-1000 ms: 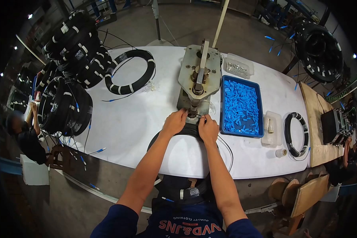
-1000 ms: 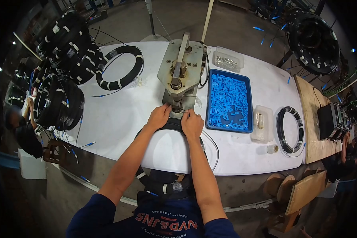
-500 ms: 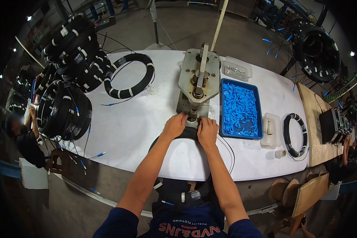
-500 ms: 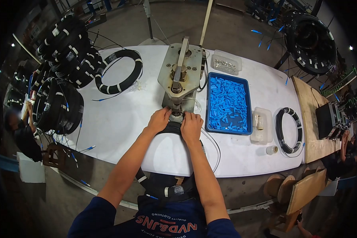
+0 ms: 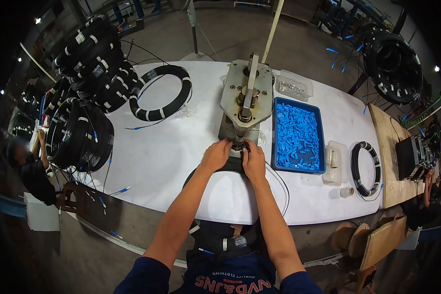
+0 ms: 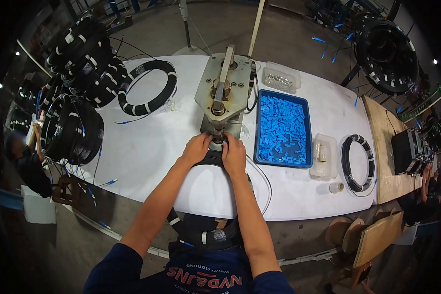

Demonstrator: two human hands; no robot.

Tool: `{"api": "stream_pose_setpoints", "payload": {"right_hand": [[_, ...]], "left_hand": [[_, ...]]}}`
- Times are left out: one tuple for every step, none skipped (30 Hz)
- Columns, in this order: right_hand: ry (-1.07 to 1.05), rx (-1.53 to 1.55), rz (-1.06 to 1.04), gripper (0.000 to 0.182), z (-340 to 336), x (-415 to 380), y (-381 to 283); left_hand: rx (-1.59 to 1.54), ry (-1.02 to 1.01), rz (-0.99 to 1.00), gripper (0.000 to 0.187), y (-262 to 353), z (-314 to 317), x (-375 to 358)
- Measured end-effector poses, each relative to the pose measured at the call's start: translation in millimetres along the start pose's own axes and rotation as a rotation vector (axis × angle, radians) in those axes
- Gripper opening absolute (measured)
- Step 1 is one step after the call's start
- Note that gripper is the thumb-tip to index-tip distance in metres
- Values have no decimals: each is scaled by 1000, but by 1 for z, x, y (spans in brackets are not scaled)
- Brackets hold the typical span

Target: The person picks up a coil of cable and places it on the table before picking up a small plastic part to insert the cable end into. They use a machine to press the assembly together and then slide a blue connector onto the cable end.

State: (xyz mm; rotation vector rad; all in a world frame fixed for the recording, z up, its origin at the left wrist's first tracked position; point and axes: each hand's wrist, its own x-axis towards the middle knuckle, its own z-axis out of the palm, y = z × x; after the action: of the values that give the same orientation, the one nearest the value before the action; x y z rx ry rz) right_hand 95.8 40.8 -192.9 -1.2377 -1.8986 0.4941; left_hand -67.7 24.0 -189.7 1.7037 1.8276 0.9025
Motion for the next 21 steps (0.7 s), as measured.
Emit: {"api": "stream_pose_setpoints", "payload": {"right_hand": [[1,0,3,26,-1,-1,-1],[97,-45,-51,26,-2,-3,-3],[192,-90,-109,25,-3,-4,-3],[192,-91,-111,25,-3,-4,-2],[126,-92,-35,23,-3,-5,-1],[62,-93,42,22,-4,-6,-1],[63,-92,41,22,-4,-6,-1],[51,-89,59,19,-3,-6,-1],[38,-85,76,17,-4,-5,-1],[39,-85,72,17,-4,-4,-2],[45,-81,69,15,-5,-4,-3],[51,-76,66,14,-6,-4,-4],[53,-76,64,14,-6,-4,-5],[46,-69,82,14,-6,-3,-7],[39,-62,100,15,-6,-2,-7],[40,-62,98,15,-6,-3,-7],[38,-69,107,15,-5,-3,-6],[36,-75,115,15,-5,-2,-6],[37,-75,112,15,-5,-2,-6],[33,-95,102,15,-5,-3,-6],[29,-115,93,15,-5,-3,-5]], "left_hand": [[0,-3,0,32,0,0,0],[3,6,1,33,0,0,-1],[4,17,2,33,1,0,-1],[3,19,3,33,2,-1,-1],[6,7,-15,33,3,-2,-1],[10,-7,-33,34,3,-2,-1],[10,-7,-31,34,4,-2,-1],[8,-13,-42,34,4,-2,-1],[5,-19,-54,34,5,-3,-1],[4,-16,-52,34,5,-3,-1],[-3,-16,-54,35,6,-3,-1],[-10,-16,-56,35,5,-3,-1],[-11,-14,-54,35,5,-2,-1],[-16,-12,-54,35,4,-2,-1],[-22,-11,-55,35,5,-2,-1],[-22,-9,-54,35,5,-2,-1],[-19,-13,-58,35,5,-2,-2],[-16,-16,-62,34,4,-2,-2],[-16,-13,-61,34,3,0,-2],[-16,41,2,31,0,2,-3],[-15,95,65,28,1,2,-5]]}}
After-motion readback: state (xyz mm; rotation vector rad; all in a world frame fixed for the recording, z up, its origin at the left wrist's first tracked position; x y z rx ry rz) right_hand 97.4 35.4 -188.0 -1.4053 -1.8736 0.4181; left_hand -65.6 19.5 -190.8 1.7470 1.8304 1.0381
